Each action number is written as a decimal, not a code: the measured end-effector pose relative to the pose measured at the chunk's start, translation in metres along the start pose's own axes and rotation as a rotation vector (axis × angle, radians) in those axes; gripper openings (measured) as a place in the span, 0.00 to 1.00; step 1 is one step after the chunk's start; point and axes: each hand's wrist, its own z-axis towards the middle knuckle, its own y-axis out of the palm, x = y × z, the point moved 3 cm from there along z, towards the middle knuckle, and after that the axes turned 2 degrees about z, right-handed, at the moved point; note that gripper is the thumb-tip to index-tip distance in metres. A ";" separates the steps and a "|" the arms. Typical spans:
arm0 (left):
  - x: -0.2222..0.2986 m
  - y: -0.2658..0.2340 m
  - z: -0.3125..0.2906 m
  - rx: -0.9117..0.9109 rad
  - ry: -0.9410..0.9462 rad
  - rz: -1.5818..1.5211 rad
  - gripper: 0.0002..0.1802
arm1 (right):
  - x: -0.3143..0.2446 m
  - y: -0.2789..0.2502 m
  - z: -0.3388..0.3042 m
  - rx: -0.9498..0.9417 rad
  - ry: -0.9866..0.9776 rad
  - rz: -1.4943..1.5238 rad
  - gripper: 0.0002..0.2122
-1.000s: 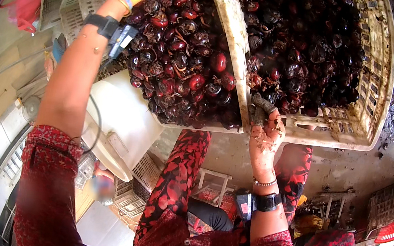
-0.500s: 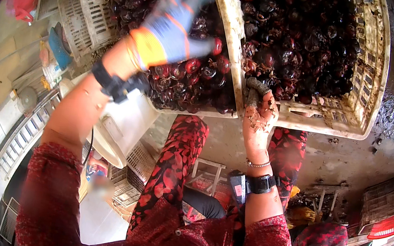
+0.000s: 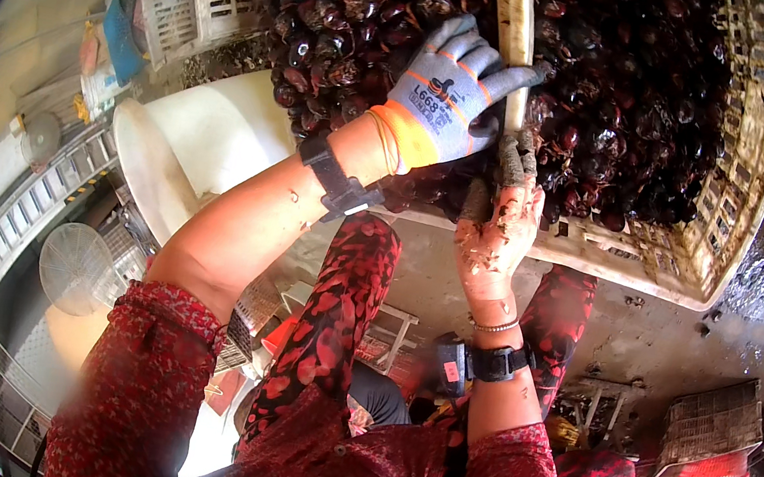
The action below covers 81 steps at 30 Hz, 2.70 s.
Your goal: The person sorts water chestnuts by hand, transferring them between plastic crates and a bucket of water. They repeatedly pick up the chestnuts, clean them, and place them into the water bucket.
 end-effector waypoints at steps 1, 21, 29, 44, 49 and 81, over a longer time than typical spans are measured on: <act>-0.001 0.001 -0.004 -0.010 0.020 0.039 0.35 | -0.008 0.003 0.002 -0.015 -0.040 -0.074 0.21; -0.066 -0.015 -0.119 0.204 0.203 -0.044 0.14 | -0.021 0.050 -0.028 -0.347 -0.148 0.150 0.30; -0.070 0.018 -0.169 0.422 -0.228 -0.023 0.13 | -0.009 0.056 -0.037 -0.255 -0.184 0.013 0.21; -0.111 0.003 -0.232 0.741 -0.896 -0.817 0.22 | -0.015 0.069 -0.036 -0.190 0.489 1.172 0.26; -0.132 0.060 -0.231 0.577 -1.206 -0.642 0.27 | -0.012 0.050 -0.033 0.031 0.338 0.940 0.20; -0.029 -0.021 -0.049 0.243 -0.182 0.076 0.17 | -0.005 0.005 -0.001 0.375 0.478 1.261 0.14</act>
